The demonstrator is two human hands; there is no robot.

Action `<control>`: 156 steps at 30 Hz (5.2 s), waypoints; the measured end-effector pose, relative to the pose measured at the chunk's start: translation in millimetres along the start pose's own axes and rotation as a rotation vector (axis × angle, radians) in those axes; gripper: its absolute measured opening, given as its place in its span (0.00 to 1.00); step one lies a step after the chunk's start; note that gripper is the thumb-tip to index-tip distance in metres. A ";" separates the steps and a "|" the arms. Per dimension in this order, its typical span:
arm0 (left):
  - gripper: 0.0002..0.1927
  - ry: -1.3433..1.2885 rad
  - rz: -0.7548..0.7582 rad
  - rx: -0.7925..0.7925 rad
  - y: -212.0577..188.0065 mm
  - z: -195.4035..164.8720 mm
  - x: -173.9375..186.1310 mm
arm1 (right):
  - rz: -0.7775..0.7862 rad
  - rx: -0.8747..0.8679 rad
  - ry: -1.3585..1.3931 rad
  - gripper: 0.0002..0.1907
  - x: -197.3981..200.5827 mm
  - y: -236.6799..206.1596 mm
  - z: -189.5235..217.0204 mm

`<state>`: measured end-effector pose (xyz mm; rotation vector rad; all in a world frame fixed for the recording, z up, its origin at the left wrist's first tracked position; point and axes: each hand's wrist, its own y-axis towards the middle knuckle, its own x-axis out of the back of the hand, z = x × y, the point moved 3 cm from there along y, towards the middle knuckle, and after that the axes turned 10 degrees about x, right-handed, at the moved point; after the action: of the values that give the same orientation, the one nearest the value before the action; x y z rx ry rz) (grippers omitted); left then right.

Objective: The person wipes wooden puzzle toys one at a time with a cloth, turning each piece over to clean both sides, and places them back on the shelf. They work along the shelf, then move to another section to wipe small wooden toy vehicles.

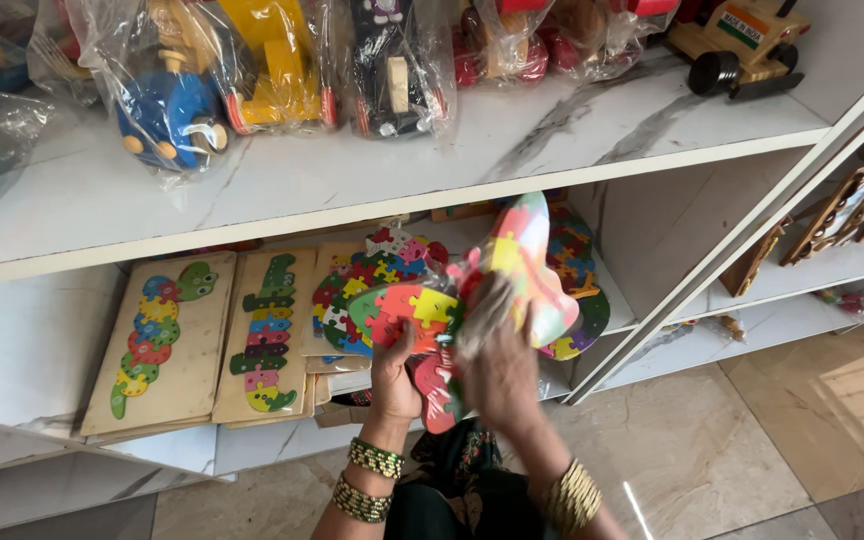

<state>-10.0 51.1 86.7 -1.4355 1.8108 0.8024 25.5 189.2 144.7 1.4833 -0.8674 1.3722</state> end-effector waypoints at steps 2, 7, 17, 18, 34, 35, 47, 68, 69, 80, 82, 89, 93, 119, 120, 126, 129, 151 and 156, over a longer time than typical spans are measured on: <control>0.23 0.000 -0.027 0.000 -6.8 0.0 3.1 | -0.073 -0.128 -0.065 0.22 1.7 12.1 -39.6; 0.23 -0.070 -0.034 -0.085 -2.3 -4.8 2.6 | -0.651 -0.095 0.259 0.37 -7.7 10.6 -66.3; 0.24 -0.154 -0.087 -0.074 0.8 9.4 1.6 | -0.778 -0.030 0.555 0.33 -29.9 -6.7 -31.8; 0.24 -0.170 -0.087 -0.050 -1.9 9.3 1.3 | -0.958 0.071 0.721 0.33 -26.3 2.8 -46.2; 0.26 -0.283 -0.178 -0.109 1.1 24.4 -4.5 | -0.930 -0.587 1.565 0.15 -73.3 -15.5 -12.1; 0.26 -0.279 -0.139 -0.123 0.6 19.8 -6.2 | -0.873 -0.622 1.590 0.13 -71.1 -24.3 -2.2; 0.33 0.209 -0.273 -0.138 12.6 39.3 16.2 | -0.554 -0.515 1.851 0.15 -58.0 -50.1 -26.4; 0.29 1.508 0.265 -0.628 -44.6 -21.0 -63.2 | -0.456 -0.386 1.551 0.28 -17.7 -65.0 -44.3; 0.29 1.313 0.256 -0.452 -43.6 -17.8 -58.5 | -0.494 -0.378 1.605 0.31 -16.3 -62.7 -46.0; 0.21 0.209 -0.117 0.210 -43.0 37.3 19.3 | -1.075 -0.217 1.993 0.20 -20.1 -24.4 -96.3; 0.21 0.114 -0.131 0.208 -39.8 35.9 22.9 | -1.145 -0.118 1.657 0.20 -14.4 -26.5 -90.4; 0.32 -0.004 -0.173 0.381 -19.3 27.4 17.0 | -0.605 0.243 0.475 0.37 -6.0 -29.5 30.7; 0.33 -0.122 -0.112 0.361 -12.1 27.8 36.9 | -0.450 0.328 0.244 0.41 -20.9 -11.9 25.0; 0.30 -0.258 -0.130 0.450 1.3 87.0 109.3 | -0.456 0.462 0.488 0.39 -71.1 9.1 20.0; 0.28 -0.307 0.066 0.399 1.3 84.7 104.3 | -0.395 0.516 0.459 0.41 -77.0 10.1 19.0; 0.28 -0.229 -0.111 0.456 -7.7 86.1 105.3 | -0.455 0.155 0.221 0.35 -86.1 51.2 -80.4; 0.26 -0.298 -0.037 0.398 -5.3 89.1 107.0 | -0.447 0.042 0.228 0.37 -90.0 52.7 -84.1; 0.33 -0.266 -0.033 0.362 -6.0 81.1 93.7 | -0.451 0.182 0.336 0.38 -83.8 -5.4 4.7; 0.30 -0.259 -0.038 0.371 -19.3 73.7 85.3 | -0.450 0.421 0.283 0.41 -46.1 9.5 17.2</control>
<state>5.2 59.0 -26.3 -1.0712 1.6257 0.5659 16.5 166.1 101.2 1.6159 -0.0514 1.4175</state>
